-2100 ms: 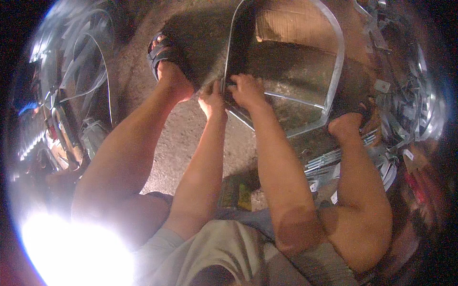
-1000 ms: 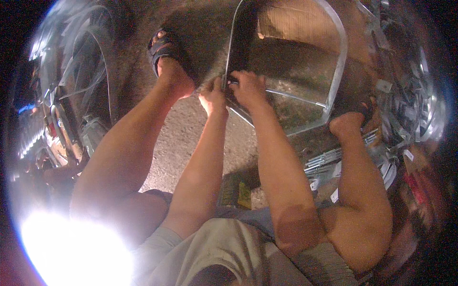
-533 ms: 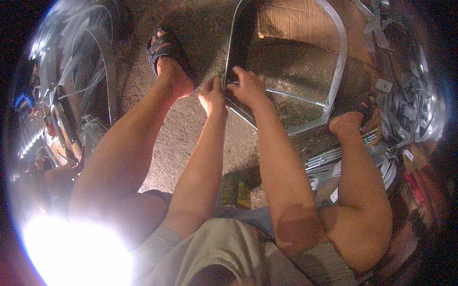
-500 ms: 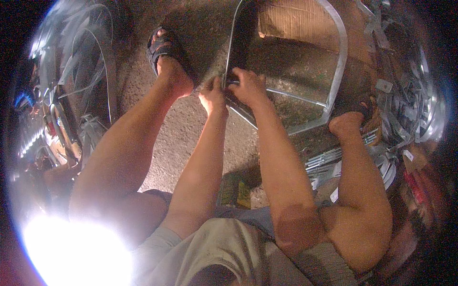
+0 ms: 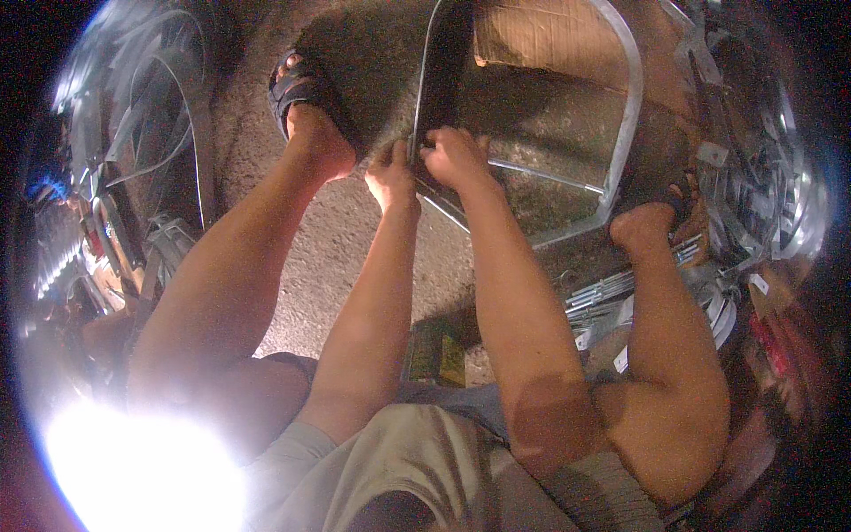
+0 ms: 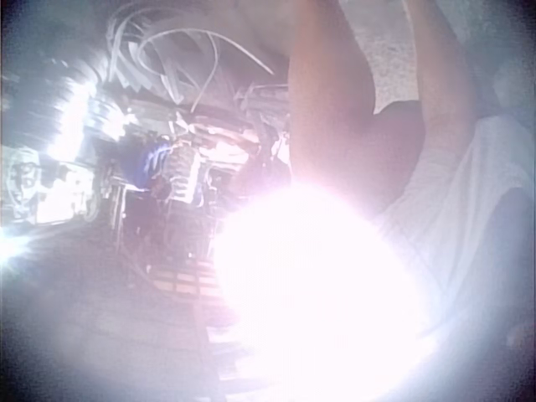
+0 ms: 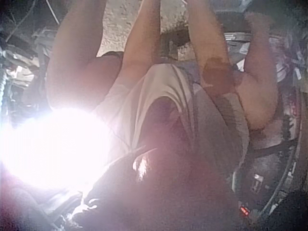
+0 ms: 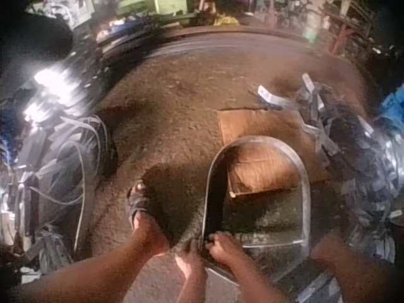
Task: The person sits on the floor and assembles a metal frame by inserting a long metal rod into a curved metal piece. They secure the rod using nuts and washers, tightening them by hand to hold the components together.
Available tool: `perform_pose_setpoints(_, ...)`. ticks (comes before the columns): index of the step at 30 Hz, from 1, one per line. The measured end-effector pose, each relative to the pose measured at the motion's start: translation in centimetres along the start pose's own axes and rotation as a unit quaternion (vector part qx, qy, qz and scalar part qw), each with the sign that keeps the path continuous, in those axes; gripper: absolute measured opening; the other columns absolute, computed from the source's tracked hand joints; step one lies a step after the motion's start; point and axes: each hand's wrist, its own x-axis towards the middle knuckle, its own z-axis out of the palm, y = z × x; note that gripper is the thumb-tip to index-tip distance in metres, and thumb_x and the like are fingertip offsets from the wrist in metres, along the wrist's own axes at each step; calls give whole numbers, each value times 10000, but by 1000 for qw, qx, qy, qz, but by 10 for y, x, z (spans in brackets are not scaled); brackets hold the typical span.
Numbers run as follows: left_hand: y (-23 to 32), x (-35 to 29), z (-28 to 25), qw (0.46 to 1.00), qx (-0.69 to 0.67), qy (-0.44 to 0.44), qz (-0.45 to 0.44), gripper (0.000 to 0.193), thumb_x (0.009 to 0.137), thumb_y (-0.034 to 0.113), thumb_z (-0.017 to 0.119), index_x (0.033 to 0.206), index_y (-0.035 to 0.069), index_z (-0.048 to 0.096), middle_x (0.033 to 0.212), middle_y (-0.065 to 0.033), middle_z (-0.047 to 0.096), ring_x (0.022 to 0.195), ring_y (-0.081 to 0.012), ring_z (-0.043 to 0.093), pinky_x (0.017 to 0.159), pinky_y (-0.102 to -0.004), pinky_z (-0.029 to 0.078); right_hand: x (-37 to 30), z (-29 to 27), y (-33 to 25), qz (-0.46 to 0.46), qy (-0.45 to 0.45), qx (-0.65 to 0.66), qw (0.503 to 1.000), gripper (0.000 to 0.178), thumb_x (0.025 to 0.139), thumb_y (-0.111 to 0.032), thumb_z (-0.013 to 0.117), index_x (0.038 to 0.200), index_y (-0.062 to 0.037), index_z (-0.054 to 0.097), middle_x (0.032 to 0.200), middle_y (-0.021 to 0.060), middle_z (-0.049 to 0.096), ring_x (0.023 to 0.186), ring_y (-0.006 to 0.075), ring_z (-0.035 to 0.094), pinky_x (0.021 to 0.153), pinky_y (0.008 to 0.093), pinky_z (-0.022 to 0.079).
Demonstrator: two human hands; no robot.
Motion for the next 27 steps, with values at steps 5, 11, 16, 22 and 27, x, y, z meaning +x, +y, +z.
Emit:
perform_pose_setpoints(5,10,-10,2,998,-48,8,-28,311,918,253,659,1063,-16,718,994,-166,742,898,-255,702,835,-387,527,-3,4,12,-14,58,52,997,411,864,-333,704,1220,-130,684,1256,164,630,1220,359,556,1060,596,341)
perform_pose_setpoints(11,-27,3,-18,991,-16,112,75,324,922,201,604,1178,4,619,1113,-186,667,1002,-303,629,898,-421,484,-46,9,42,57,365,78,926,374,846,-225,718,1188,-97,639,1278,196,541,1176,402,533,981,559,414)
perform_pose_setpoints(16,-1,-63,-24,945,247,108,185,307,905,274,618,1121,58,589,1136,-190,569,1091,-389,542,950,-507,432,-91,-16,116,239,464,52,851,442,824,-200,740,1212,-55,588,1275,220,537,1186,404,524,978,551,416)
perform_pose_setpoints(22,-7,-129,4,736,440,-191,477,468,927,418,595,1280,109,576,1307,-149,541,1226,-346,502,1084,-508,339,-120,-5,229,382,589,99,705,471,789,-172,763,1187,-13,568,1173,252,590,1125,420,563,939,514,447)
perform_pose_setpoints(27,-16,-125,-23,573,587,-329,466,480,947,471,558,1264,119,633,1304,-136,597,1253,-321,519,1136,-478,308,-123,-6,192,353,476,338,731,463,830,-150,710,1241,-7,550,1165,250,608,1142,419,565,952,518,440)
